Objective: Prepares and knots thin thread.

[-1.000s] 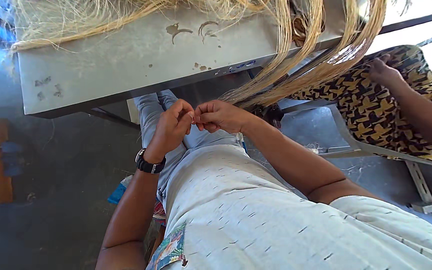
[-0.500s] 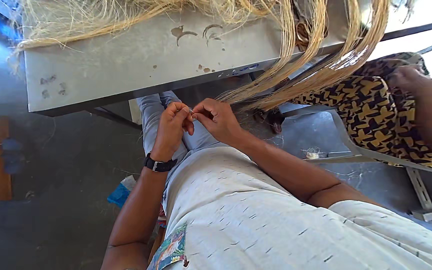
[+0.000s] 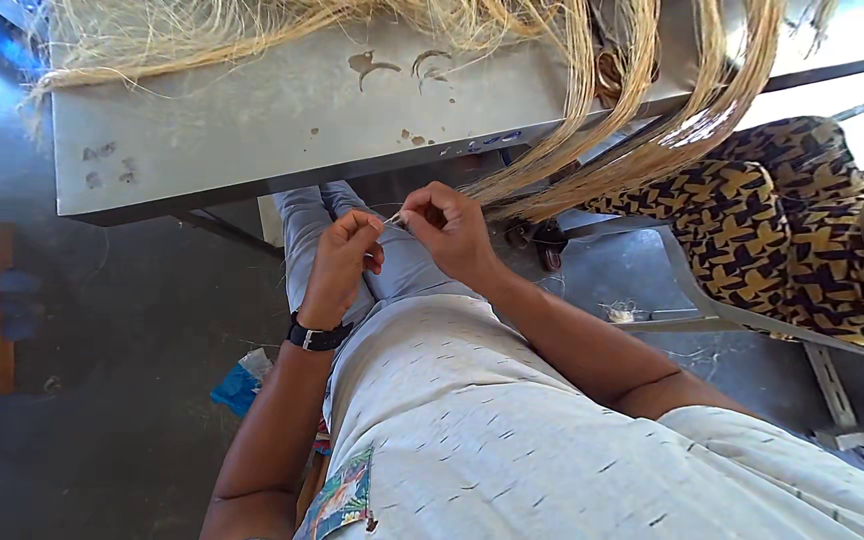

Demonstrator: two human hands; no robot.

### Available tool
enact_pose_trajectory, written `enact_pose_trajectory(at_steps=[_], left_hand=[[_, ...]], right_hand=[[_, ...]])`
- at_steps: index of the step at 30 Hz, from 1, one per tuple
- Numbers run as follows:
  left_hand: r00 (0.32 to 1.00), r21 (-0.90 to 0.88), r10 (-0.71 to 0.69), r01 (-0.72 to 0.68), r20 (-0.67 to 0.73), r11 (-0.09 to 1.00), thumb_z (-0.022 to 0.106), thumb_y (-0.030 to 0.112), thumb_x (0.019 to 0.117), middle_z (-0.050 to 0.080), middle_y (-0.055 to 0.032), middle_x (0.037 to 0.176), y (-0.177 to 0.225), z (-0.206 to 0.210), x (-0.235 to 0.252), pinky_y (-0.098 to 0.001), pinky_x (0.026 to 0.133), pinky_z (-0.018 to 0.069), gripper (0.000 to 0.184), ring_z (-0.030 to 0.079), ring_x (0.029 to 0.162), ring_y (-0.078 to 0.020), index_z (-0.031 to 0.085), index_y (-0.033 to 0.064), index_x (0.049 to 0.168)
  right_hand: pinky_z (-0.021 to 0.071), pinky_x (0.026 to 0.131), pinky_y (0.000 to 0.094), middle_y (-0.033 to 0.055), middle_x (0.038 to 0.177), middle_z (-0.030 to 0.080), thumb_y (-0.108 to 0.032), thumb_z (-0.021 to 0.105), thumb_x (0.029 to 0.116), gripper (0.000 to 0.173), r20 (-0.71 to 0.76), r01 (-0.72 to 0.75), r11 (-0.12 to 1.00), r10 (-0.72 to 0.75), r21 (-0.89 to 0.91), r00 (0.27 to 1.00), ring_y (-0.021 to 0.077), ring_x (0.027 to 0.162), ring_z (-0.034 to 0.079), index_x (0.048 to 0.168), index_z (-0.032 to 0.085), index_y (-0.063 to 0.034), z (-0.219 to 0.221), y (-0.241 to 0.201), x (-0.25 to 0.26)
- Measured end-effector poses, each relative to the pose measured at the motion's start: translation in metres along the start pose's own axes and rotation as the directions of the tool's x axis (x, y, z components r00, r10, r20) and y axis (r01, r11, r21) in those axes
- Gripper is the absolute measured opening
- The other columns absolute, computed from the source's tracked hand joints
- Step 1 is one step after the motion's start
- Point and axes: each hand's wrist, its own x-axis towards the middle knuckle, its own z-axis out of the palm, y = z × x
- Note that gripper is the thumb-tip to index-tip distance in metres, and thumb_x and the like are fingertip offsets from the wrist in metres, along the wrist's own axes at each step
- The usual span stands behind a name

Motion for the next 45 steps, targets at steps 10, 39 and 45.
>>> enact_pose_trajectory(at_steps=[10,39,45], left_hand=[[0.907,0.707,0.385,-0.158,-0.173,0.689,0.057,0.026,0.1045,0.061,-0.0093,0.12,0.001,-0.023,-0.009,-0.0385,0.073,0.0563,0.025,0.064,0.095,-0.02,0.065,0.0112,0.123],[0.894,0.608,0.441,-0.392,0.076,0.691,0.059,0.019,0.1034,0.065,-0.0041,0.103,0.012,0.002,-0.001,-0.0278,0.065,0.0533,0.014,0.063,0.082,-0.0122,0.069,0.0103,0.109],[0.845,0.645,0.527,-0.45,0.085,0.618,0.062,0.016,0.1019,0.066,-0.0064,0.105,0.012,0.004,-0.001,-0.0334,0.076,0.0559,0.016,0.065,0.091,-0.0157,0.062,0.0073,0.115]], right_hand=[[0.0405,0.05,0.0202,-0.0006,0.068,0.058,-0.008,0.064,0.0978,0.008,0.04,-0.363,0.909,0.362,0.204,0.931,0.0054,0.055,0.049,0.093,0.068,-0.004,-0.008,0.002,0.008],[0.0342,0.043,0.0147,-0.0045,0.068,0.052,-0.011,0.053,0.1025,0.016,0.604,-0.732,0.246,0.431,0.635,0.67,0.0009,0.048,0.04,0.091,0.065,-0.0094,-0.011,-0.007,0.017],[0.0354,0.043,0.0149,-0.0037,0.069,0.053,-0.011,0.051,0.1036,0.019,0.633,-0.743,0.206,0.411,0.637,0.657,0.0014,0.048,0.041,0.091,0.064,-0.0087,-0.01,-0.007,0.018]])
